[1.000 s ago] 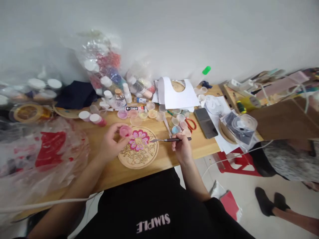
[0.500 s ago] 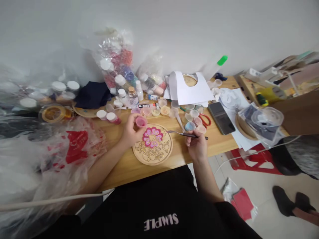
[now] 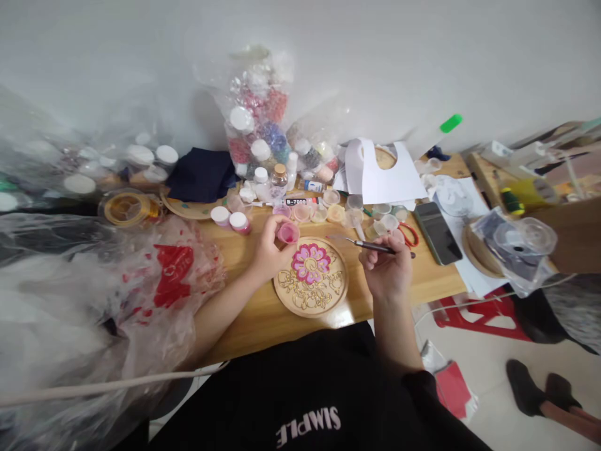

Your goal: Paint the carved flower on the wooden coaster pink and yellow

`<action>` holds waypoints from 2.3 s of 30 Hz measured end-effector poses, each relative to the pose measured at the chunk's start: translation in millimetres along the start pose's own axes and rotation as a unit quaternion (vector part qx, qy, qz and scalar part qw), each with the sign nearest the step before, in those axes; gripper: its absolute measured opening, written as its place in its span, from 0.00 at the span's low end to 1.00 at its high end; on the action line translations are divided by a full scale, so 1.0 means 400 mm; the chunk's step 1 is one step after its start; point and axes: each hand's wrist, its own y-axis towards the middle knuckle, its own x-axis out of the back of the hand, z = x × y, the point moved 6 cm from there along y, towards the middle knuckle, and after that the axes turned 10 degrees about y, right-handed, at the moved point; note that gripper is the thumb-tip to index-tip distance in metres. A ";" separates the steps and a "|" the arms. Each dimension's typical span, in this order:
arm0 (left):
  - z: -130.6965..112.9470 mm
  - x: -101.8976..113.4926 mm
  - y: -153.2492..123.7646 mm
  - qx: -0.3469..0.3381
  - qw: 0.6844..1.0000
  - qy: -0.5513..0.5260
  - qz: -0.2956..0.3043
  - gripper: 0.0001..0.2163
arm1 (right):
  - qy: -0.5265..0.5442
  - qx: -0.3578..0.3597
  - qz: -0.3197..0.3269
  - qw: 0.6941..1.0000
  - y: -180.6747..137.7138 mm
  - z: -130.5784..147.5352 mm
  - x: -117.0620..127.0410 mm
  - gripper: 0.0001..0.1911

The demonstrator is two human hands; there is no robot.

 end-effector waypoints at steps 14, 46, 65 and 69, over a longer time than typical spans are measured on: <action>-0.031 0.004 0.003 -0.017 0.998 0.047 0.040 0.12 | -0.261 0.101 0.138 0.950 -0.021 -0.008 -0.137 0.16; -0.022 0.002 0.000 -0.015 0.998 0.050 0.033 0.13 | -0.062 -0.145 0.043 0.987 0.042 -0.109 -0.098 0.14; 0.002 0.000 0.001 -0.001 1.000 0.028 0.014 0.15 | -0.100 -0.013 -0.116 0.988 -0.089 0.035 0.098 0.10; 0.001 0.000 0.004 0.004 0.999 0.027 0.019 0.15 | -0.150 -0.001 -0.141 0.979 -0.126 0.033 0.111 0.10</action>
